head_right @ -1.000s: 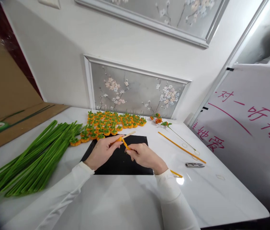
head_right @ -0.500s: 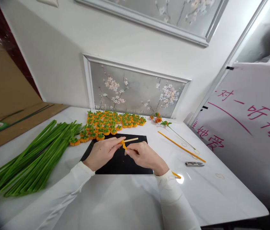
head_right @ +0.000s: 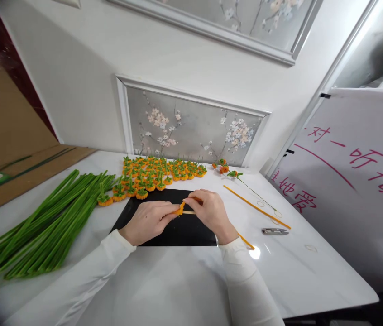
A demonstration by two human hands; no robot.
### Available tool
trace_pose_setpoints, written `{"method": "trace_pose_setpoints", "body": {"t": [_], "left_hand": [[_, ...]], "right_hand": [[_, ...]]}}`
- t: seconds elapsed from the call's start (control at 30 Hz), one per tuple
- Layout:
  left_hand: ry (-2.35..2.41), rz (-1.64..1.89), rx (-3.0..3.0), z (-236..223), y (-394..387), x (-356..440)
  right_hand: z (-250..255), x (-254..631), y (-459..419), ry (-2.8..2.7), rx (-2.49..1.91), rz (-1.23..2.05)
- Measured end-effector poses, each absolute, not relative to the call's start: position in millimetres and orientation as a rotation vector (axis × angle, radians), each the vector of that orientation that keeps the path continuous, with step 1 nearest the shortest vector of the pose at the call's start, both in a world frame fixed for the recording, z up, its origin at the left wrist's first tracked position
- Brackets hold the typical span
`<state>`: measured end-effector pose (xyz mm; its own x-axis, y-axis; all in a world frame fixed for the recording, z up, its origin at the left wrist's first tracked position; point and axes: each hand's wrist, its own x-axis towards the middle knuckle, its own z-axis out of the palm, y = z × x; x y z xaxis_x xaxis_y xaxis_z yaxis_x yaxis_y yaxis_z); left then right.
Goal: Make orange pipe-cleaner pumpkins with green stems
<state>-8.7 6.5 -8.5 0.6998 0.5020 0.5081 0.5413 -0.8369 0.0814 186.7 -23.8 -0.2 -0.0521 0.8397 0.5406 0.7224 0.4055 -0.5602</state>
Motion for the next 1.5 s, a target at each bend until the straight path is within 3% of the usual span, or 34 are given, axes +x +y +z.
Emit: {"method": "trace_pose_setpoints", "body": {"t": [0.37, 0.6, 0.77, 1.1, 1.5], "left_hand": [[-0.928, -0.871, -2.906, -6, 0, -7], [-0.902, -1.019, -2.987, -5, 0, -6], [-0.976, -1.219, -3.02, -7, 4, -6], [-1.207, -1.156, -2.958, -6, 5, -5], [-1.213, -0.944, -2.881, -6, 9, -10]], "right_hand": [[-4, 209, -17, -1.745, -1.295, 0.963], [-4, 207, -20, -1.867, -1.304, 1.159], [1, 201, -28, -1.975, -1.255, 1.122], [9, 189, -38, -2.183, -1.283, 0.894], [7, 175, -43, -2.245, -1.443, 0.074]]}}
